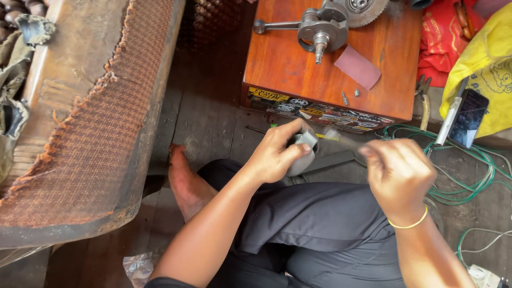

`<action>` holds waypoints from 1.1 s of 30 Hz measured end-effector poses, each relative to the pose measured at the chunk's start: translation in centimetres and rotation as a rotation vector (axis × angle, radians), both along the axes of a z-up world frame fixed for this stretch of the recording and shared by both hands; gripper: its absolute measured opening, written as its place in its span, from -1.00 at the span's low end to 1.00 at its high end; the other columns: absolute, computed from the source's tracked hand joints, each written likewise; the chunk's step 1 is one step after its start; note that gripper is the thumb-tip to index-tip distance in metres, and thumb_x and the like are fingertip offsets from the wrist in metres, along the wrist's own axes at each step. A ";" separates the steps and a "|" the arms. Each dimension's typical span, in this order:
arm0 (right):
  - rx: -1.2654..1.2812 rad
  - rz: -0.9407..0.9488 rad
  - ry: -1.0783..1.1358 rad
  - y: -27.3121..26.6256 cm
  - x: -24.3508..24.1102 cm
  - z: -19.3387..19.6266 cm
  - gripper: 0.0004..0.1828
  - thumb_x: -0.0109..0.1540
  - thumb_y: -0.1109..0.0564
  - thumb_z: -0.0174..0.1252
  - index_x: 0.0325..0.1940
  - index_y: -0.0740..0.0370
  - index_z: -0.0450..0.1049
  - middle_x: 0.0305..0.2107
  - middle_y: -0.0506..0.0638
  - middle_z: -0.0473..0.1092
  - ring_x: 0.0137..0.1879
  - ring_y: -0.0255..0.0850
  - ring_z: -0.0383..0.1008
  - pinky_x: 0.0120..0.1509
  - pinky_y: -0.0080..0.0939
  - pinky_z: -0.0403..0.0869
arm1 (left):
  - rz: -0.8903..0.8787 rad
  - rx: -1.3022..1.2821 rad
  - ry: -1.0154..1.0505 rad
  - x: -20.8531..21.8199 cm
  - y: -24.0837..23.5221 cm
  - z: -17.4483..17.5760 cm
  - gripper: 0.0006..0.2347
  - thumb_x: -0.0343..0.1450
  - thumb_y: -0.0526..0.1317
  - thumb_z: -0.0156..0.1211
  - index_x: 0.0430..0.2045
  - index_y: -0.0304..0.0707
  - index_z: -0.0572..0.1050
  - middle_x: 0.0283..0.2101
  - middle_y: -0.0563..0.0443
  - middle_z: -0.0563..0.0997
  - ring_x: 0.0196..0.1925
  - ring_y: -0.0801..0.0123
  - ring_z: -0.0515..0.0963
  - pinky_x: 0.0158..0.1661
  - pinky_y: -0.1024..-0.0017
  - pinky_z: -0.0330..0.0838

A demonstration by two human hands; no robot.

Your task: Cleaning the mating surface of a motorcycle engine component using a hand file to prepare it for reassembly.

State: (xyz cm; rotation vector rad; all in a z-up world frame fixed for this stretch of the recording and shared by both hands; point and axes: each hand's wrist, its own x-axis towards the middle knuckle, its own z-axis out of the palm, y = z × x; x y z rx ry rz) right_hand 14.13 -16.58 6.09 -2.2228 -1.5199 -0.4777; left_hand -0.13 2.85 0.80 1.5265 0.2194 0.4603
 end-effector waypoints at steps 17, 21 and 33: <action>-0.283 -0.043 0.459 -0.2 0.7 -0.7 -0.91 0.20 0.19 0.27 -0.35 0.28 0.59 -0.46 -0.06 0.51 -0.41 -0.15 0.40 -0.26 -0.19 0.37 | 0.040 0.122 0.044 0.4 -0.6 0.0 -0.79 0.24 -0.22 0.09 -0.35 -0.35 0.45 -0.39 -0.06 0.60 -0.41 0.22 0.51 -0.32 0.37 0.38; -0.055 -0.091 -0.151 0.3 -0.5 0.0 -0.82 0.29 0.13 0.48 -0.26 0.21 0.60 -0.34 -0.03 0.49 -0.23 -0.04 0.38 -0.02 -0.06 0.38 | 0.046 -0.008 0.050 1.4 -0.5 -0.5 -0.79 0.29 -0.25 0.04 -0.29 -0.36 0.47 -0.33 -0.08 0.64 -0.35 0.25 0.55 -0.22 0.40 0.43; -0.238 0.044 0.784 -1.2 1.8 -2.1 -0.59 0.39 0.08 0.00 -0.53 0.15 0.52 -0.76 0.09 0.40 -0.56 -0.03 0.44 -0.39 -0.01 0.42 | 0.028 -0.053 -0.102 1.1 -0.5 -1.6 -0.71 0.29 -0.02 0.15 -0.29 -0.21 0.56 -0.53 -0.14 0.50 -0.42 0.24 0.53 -0.37 0.29 0.42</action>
